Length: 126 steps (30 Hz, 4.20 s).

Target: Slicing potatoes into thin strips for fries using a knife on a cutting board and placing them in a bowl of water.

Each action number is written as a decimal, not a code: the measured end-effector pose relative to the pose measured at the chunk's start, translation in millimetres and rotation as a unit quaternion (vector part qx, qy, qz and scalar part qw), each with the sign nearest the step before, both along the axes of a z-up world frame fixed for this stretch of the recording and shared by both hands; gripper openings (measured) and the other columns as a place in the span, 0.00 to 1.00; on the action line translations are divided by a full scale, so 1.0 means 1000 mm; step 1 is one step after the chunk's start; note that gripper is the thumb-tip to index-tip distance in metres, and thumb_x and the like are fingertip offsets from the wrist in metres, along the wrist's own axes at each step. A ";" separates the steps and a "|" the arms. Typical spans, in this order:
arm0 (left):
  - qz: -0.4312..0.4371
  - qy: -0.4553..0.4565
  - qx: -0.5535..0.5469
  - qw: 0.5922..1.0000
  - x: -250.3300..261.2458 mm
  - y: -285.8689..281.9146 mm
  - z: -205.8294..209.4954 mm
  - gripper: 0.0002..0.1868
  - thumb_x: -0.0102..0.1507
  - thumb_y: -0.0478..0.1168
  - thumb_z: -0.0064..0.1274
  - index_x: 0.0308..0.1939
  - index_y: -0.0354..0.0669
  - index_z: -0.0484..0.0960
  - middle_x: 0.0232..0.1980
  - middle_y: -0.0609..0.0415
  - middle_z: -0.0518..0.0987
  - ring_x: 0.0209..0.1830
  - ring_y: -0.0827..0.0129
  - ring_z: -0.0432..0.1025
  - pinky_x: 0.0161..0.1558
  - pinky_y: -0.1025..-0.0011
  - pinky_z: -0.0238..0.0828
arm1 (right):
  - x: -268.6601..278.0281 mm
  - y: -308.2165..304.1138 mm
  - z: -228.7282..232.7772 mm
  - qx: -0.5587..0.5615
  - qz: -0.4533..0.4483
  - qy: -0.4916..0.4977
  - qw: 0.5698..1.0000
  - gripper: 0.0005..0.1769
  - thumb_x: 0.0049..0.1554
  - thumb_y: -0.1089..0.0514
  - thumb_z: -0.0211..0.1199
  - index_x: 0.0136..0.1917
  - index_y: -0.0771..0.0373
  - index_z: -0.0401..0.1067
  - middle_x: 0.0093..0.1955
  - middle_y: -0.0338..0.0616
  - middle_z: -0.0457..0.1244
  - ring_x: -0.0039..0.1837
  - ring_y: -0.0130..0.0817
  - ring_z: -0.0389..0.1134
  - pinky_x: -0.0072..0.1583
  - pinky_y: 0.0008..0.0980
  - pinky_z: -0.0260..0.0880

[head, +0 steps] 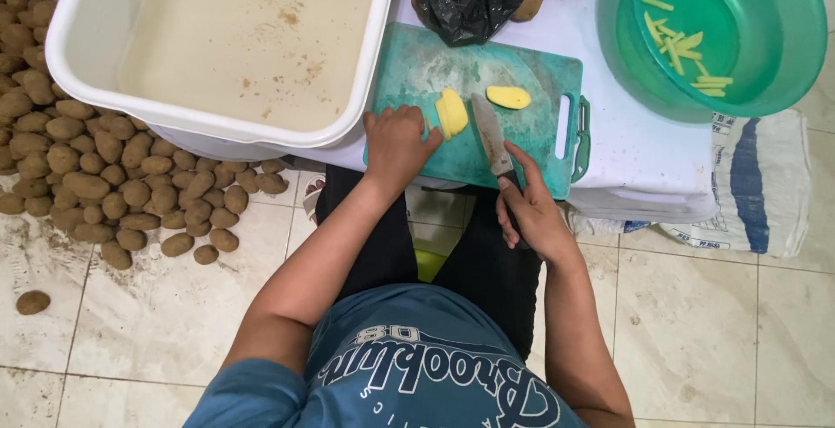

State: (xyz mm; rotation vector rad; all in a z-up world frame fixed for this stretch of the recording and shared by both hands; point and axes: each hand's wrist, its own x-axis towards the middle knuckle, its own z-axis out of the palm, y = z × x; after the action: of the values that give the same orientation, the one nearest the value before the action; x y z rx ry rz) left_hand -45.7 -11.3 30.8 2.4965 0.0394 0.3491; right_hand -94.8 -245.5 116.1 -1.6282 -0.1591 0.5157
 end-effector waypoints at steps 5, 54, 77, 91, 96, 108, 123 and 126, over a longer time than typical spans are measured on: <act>-0.003 0.082 0.008 0.997 0.021 0.010 -0.021 0.13 0.61 0.49 0.52 0.24 0.49 0.75 0.24 0.54 0.76 0.33 0.51 0.75 0.51 0.50 0.55 | 0.006 -0.010 -0.007 -0.038 -0.005 0.008 0.999 0.32 0.66 0.63 0.44 0.81 0.60 0.44 0.26 0.50 0.59 0.19 0.34 0.58 0.21 0.33 0.64; -0.094 0.187 -0.715 0.667 0.066 0.003 -0.001 0.21 0.64 0.30 0.48 0.62 0.37 0.73 0.44 0.40 0.78 0.29 0.59 0.78 0.34 0.66 0.83 | 0.009 -0.042 -0.016 0.138 -0.063 0.055 0.987 0.32 0.66 0.61 0.44 0.82 0.60 0.43 0.25 0.46 0.55 0.17 0.28 0.52 0.18 0.30 0.57; -0.260 0.246 -0.495 0.791 0.245 -0.273 0.109 0.11 0.67 0.36 0.49 0.51 0.33 0.74 0.37 0.45 0.82 0.20 0.66 0.75 0.22 0.74 0.80 | 0.005 -0.141 -0.016 0.206 -0.166 0.110 0.958 0.33 0.65 0.58 0.47 0.82 0.53 0.46 0.25 0.44 0.55 0.18 0.25 0.47 0.20 0.26 0.52; -0.273 0.101 -0.124 0.949 0.321 -0.326 0.048 0.28 0.68 0.61 0.37 0.45 0.41 0.79 0.27 0.60 0.83 0.25 0.75 0.80 0.35 0.72 0.77 | -0.001 -0.144 -0.037 0.238 -0.154 0.189 0.940 0.34 0.65 0.56 0.48 0.82 0.50 0.48 0.26 0.43 0.56 0.20 0.23 0.45 0.22 0.25 0.48; -0.265 0.257 -0.306 0.878 0.305 -0.324 0.076 0.08 0.70 0.36 0.45 0.48 0.36 0.76 0.42 0.52 0.83 0.20 0.69 0.79 0.23 0.75 0.81 | -0.001 -0.143 -0.038 0.248 -0.150 0.180 0.940 0.34 0.65 0.56 0.48 0.82 0.51 0.48 0.26 0.42 0.56 0.20 0.22 0.46 0.22 0.24 0.49; -0.288 0.194 -0.220 0.912 0.316 -0.328 0.073 0.37 0.64 0.64 0.33 0.67 0.45 0.75 0.70 0.55 0.76 0.70 0.61 0.71 0.70 0.63 0.65 | 0.000 -0.140 -0.037 0.229 -0.142 0.179 0.946 0.34 0.65 0.54 0.49 0.82 0.53 0.46 0.26 0.42 0.56 0.20 0.22 0.46 0.22 0.24 0.50; -0.232 0.102 -0.497 0.830 0.278 -0.245 0.130 0.29 0.58 0.60 0.50 0.23 0.33 0.82 0.16 0.51 0.77 0.15 0.69 0.76 0.24 0.74 0.79 | -0.002 -0.126 -0.032 0.217 -0.125 0.171 0.953 0.34 0.64 0.55 0.50 0.82 0.52 0.48 0.25 0.42 0.57 0.19 0.23 0.47 0.22 0.24 0.50; -0.322 -0.120 -0.387 0.856 0.258 -0.201 0.119 0.29 0.67 0.58 0.45 0.44 0.32 0.86 0.40 0.52 0.87 0.39 0.73 0.80 0.41 0.75 0.82 | -0.001 -0.120 -0.032 0.215 -0.122 0.176 0.953 0.34 0.64 0.56 0.50 0.81 0.50 0.49 0.25 0.42 0.57 0.20 0.23 0.46 0.22 0.24 0.51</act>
State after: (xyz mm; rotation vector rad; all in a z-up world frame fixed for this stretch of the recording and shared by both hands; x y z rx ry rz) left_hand 212.6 -212.7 150.2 1.5276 -0.6228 0.2754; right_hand -95.8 -365.6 84.0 -1.0913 0.1845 0.5293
